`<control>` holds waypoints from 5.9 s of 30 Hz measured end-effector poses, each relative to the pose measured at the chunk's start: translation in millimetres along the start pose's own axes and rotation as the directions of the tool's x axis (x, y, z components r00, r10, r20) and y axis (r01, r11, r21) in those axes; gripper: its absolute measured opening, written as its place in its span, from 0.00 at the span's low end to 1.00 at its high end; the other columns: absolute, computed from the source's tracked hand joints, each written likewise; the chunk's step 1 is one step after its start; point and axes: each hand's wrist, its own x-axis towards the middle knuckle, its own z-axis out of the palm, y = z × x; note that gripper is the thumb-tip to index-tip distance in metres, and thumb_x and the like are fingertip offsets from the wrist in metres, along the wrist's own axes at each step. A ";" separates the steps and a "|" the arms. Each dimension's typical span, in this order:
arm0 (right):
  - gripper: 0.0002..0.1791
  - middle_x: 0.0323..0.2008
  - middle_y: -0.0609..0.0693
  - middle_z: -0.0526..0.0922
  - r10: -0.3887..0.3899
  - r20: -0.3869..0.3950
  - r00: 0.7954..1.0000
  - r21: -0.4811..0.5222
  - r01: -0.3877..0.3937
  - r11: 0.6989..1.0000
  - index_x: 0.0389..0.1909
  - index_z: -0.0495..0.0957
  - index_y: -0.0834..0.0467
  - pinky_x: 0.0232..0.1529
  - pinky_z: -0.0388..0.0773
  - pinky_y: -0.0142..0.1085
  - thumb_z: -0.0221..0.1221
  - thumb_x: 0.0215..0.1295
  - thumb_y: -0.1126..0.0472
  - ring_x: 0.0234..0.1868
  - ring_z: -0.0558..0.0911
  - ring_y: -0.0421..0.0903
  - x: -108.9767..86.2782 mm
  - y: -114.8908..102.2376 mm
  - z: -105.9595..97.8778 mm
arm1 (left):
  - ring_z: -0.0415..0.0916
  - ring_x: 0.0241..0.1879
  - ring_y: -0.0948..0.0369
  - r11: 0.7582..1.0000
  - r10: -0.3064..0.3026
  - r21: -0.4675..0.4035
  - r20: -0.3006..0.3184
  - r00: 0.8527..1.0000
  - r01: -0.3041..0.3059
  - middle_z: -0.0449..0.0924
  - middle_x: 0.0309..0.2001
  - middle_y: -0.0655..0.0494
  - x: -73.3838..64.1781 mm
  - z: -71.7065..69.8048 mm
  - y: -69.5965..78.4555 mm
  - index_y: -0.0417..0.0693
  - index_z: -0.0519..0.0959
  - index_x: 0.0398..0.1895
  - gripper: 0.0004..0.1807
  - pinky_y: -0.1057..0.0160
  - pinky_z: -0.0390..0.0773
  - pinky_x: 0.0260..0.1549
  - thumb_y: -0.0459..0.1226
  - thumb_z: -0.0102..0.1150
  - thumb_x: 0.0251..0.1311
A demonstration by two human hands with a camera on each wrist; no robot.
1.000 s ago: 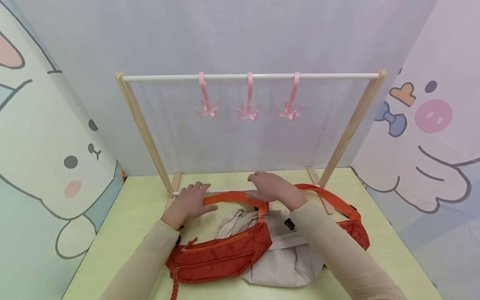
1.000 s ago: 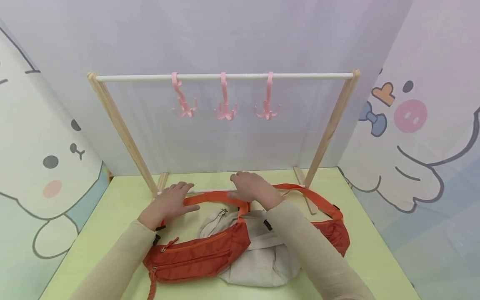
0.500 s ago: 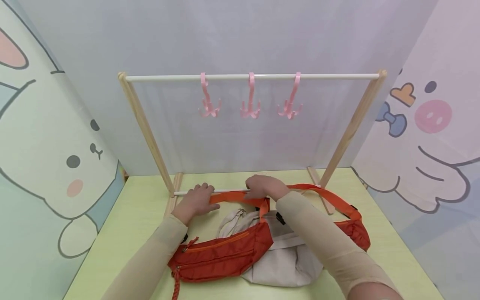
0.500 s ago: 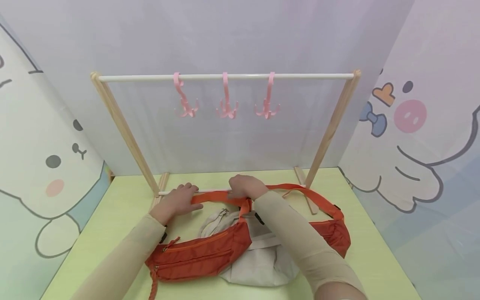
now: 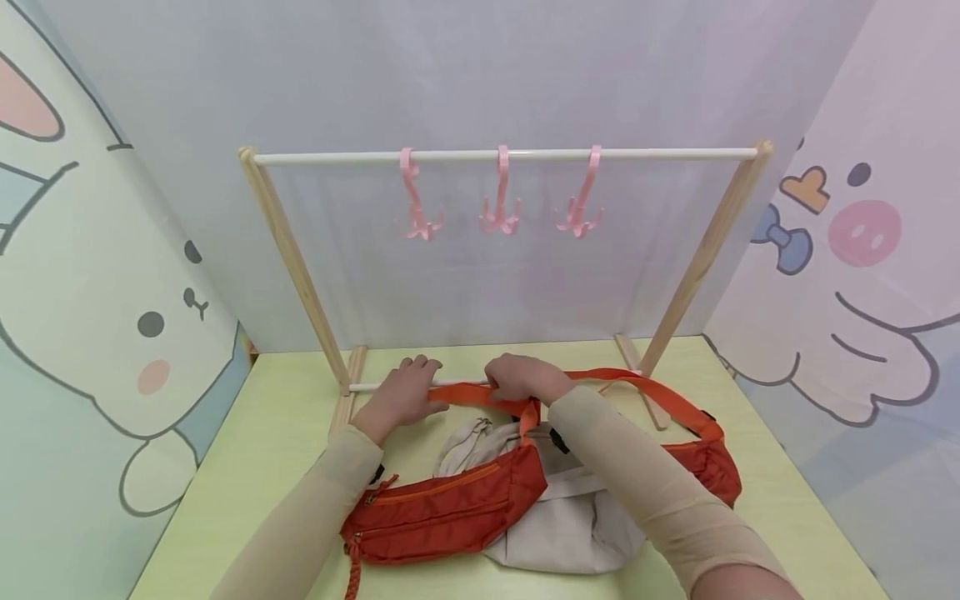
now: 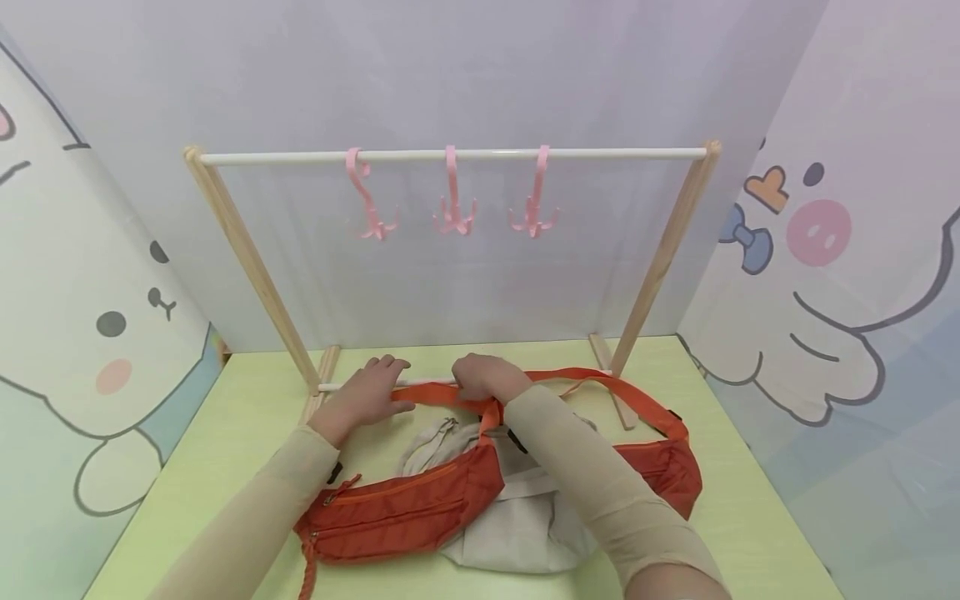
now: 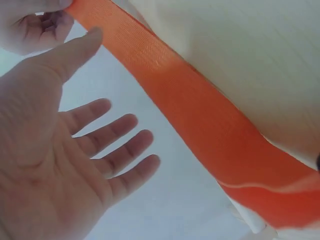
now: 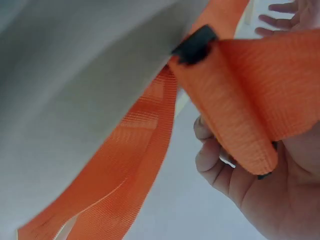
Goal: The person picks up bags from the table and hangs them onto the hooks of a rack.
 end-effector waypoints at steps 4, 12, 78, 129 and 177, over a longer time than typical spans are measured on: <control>0.09 0.28 0.45 0.78 -0.039 -0.060 0.997 -0.049 0.036 0.998 0.35 0.75 0.51 0.34 0.72 0.37 0.60 0.79 0.58 0.27 0.75 0.42 -1.9 -2.4 -3.5 | 0.70 0.66 0.38 0.999 0.030 -0.040 -0.035 0.999 -0.032 0.73 0.69 0.41 3.8 -1.8 3.1 0.40 0.67 0.77 0.47 0.38 0.75 0.60 0.52 0.77 0.62; 0.11 0.25 0.43 0.75 -0.115 -0.197 0.974 -0.164 0.083 0.983 0.33 0.73 0.49 0.31 0.70 0.36 0.61 0.79 0.58 0.26 0.72 0.41 -15.7 -18.3 -16.2 | 0.70 0.69 0.40 0.987 0.048 -0.149 -0.049 0.998 -0.055 0.68 0.74 0.40 12.7 -5.3 5.1 0.43 0.62 0.81 0.51 0.38 0.72 0.66 0.50 0.78 0.61; 0.21 0.17 0.46 0.69 -0.100 -0.540 0.836 0.188 0.236 0.953 0.72 0.73 0.51 0.23 0.66 0.36 0.45 0.88 0.50 0.15 0.62 0.41 -73.3 -40.1 -51.0 | 0.67 0.25 0.56 0.931 0.028 -0.341 -0.282 0.959 -0.128 0.74 0.28 0.55 -37.1 -96.3 2.2 0.44 0.82 0.49 0.08 0.55 0.70 0.30 0.39 0.61 0.78; 0.11 0.29 0.50 0.78 -0.143 -0.806 0.574 0.126 0.403 0.907 0.46 0.78 0.61 0.25 0.72 0.38 0.50 0.86 0.59 0.20 0.73 0.45 -77.9 -83.4 -147.1 | 0.59 0.17 0.57 0.976 -0.018 -0.136 -0.826 0.563 -0.168 0.67 0.16 0.52 -53.1 -198.1 2.0 0.43 0.89 0.39 0.15 0.60 0.57 0.20 0.46 0.63 0.75; 0.15 0.24 0.52 0.71 0.054 -0.850 0.524 0.156 0.154 0.976 0.36 0.73 0.57 0.25 0.69 0.38 0.50 0.85 0.54 0.22 0.70 0.48 -48.0 -81.6 -168.4 | 0.72 0.28 0.46 0.964 -0.234 -0.264 -0.815 0.530 0.020 0.80 0.31 0.42 11.7 -207.2 -2.8 0.38 0.81 0.46 0.25 0.55 0.66 0.29 0.53 0.52 0.80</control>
